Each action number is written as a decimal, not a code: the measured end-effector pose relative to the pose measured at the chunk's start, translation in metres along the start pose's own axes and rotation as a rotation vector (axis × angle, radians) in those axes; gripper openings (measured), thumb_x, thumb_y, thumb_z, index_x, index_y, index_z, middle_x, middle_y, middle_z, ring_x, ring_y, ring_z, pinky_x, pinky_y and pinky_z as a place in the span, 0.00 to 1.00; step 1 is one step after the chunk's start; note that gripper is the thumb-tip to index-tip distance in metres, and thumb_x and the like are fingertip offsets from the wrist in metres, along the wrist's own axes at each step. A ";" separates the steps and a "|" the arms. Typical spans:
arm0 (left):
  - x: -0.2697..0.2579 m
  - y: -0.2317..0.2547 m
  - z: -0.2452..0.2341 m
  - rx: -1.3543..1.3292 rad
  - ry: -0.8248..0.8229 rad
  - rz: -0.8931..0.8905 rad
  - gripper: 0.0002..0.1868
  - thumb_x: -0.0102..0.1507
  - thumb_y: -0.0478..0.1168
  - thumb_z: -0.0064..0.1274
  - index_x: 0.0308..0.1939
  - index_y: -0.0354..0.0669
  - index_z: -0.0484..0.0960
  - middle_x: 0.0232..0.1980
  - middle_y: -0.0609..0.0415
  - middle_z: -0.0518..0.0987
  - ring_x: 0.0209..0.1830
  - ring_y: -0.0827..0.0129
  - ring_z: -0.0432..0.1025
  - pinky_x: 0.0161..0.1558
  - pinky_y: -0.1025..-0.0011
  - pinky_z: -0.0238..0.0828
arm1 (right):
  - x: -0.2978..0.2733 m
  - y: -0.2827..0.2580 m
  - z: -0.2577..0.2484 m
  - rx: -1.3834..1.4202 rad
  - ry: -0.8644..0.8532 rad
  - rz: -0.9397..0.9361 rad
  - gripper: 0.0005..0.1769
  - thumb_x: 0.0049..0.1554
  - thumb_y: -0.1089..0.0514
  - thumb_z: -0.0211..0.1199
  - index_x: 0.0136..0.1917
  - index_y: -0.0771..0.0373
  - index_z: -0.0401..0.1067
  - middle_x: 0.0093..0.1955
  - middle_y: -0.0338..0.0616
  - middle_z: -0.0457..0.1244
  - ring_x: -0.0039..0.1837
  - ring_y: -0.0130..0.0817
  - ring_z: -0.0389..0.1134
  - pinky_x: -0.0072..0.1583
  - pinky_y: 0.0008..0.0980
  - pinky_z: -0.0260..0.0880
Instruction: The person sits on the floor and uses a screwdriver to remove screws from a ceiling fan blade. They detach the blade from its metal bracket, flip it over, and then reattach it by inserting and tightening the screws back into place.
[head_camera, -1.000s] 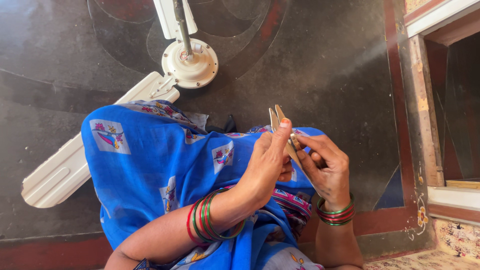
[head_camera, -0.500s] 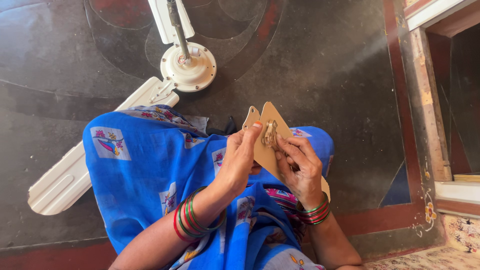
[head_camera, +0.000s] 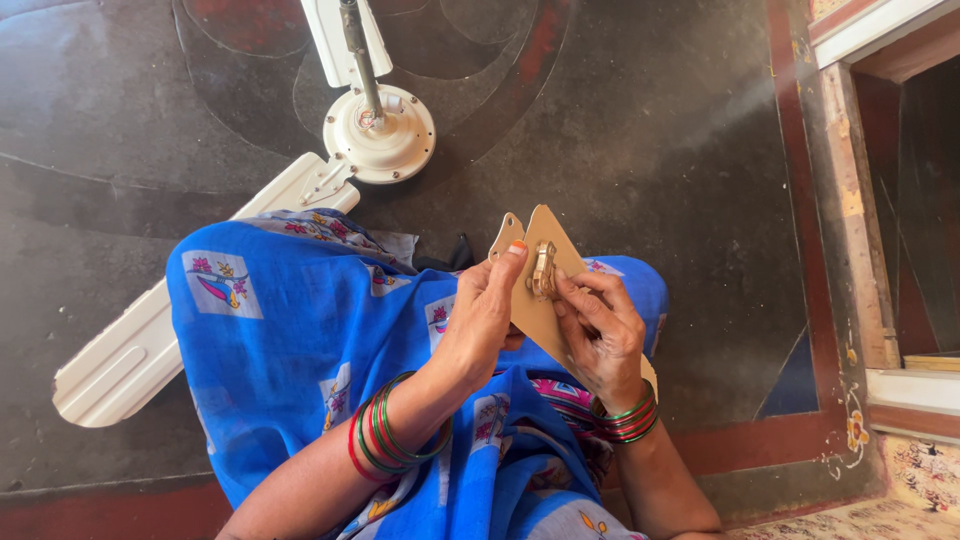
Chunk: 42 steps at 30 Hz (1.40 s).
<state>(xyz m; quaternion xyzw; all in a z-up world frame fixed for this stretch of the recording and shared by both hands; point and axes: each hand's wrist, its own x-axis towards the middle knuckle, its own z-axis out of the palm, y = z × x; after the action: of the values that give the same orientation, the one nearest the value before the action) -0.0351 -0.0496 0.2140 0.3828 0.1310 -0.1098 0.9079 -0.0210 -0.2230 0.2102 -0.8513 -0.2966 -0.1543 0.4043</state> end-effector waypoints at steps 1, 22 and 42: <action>0.001 0.000 0.000 0.003 0.003 0.006 0.24 0.70 0.59 0.42 0.35 0.42 0.75 0.22 0.62 0.68 0.15 0.83 0.54 0.16 0.78 0.43 | 0.001 0.000 0.000 -0.007 -0.001 -0.016 0.19 0.59 0.71 0.67 0.64 0.66 0.75 0.57 0.45 0.64 0.45 0.24 0.68 0.46 0.24 0.70; 0.006 0.008 -0.018 0.507 0.003 0.350 0.16 0.67 0.45 0.56 0.40 0.31 0.84 0.28 0.58 0.75 0.27 0.83 0.64 0.25 0.73 0.59 | 0.012 -0.012 0.010 -0.187 -0.077 -0.110 0.25 0.58 0.73 0.64 0.67 0.59 0.73 0.56 0.47 0.63 0.42 0.31 0.68 0.45 0.31 0.70; 0.022 -0.008 -0.051 0.394 0.046 0.119 0.17 0.63 0.44 0.55 0.33 0.29 0.85 0.25 0.60 0.76 0.22 0.83 0.63 0.22 0.75 0.57 | 0.009 -0.009 0.030 -0.128 -0.041 -0.001 0.20 0.60 0.68 0.66 0.65 0.60 0.75 0.55 0.45 0.63 0.43 0.31 0.68 0.45 0.32 0.71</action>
<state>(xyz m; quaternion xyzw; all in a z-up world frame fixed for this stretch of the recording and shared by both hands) -0.0252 -0.0203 0.1670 0.5625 0.1050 -0.0705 0.8170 -0.0195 -0.1915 0.2010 -0.8783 -0.2946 -0.1559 0.3428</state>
